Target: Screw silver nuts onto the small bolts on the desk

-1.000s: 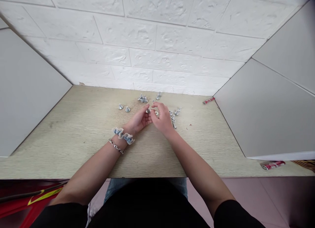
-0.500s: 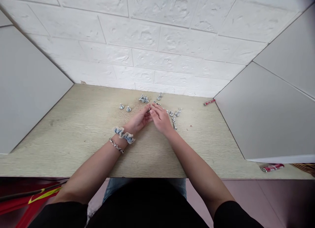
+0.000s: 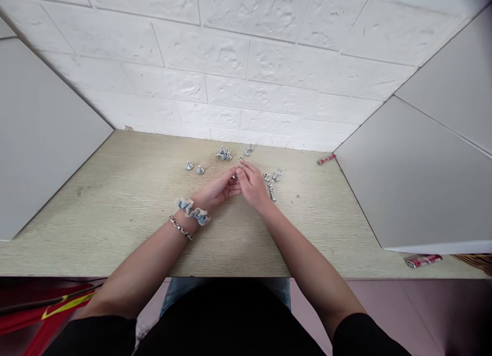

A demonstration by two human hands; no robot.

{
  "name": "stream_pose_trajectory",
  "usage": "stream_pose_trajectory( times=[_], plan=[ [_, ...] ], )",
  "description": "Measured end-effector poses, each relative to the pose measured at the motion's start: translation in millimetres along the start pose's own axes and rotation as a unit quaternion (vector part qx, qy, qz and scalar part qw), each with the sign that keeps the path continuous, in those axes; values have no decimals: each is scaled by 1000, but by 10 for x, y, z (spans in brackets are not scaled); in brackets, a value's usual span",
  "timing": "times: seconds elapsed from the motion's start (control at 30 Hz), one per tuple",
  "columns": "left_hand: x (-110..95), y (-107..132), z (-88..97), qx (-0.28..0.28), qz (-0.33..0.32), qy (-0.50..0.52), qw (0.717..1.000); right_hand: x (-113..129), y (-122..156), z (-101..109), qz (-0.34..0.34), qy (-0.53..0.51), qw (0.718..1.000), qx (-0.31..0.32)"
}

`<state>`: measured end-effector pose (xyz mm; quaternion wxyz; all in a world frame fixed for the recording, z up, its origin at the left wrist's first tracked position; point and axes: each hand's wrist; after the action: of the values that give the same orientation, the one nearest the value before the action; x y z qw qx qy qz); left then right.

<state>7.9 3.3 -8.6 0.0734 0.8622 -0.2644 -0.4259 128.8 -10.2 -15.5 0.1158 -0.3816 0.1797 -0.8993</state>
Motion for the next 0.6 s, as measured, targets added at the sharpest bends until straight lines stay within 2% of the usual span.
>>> stream_pose_trajectory(
  times=[0.1,0.37,0.6],
  plan=[
    [-9,12,-15,-4,-19,6,1000,13,8,2,-2,15,1000,20],
    [-8,84,-91,-2,-36,12,999,38,-5,45,6,15,1000,-25],
    [-54,84,-111,-28,-42,-2,999,-7,11,-41,26,70,997,0]
  ],
)
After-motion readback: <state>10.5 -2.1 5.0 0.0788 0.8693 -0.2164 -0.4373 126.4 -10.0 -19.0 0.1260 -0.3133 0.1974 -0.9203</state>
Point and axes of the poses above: each hand's wrist, its own y-axis away from the middle knuckle, its own z-axis out of the back of the hand, x = y × z, and after that the axes turned 9 degrees about y, right-handed
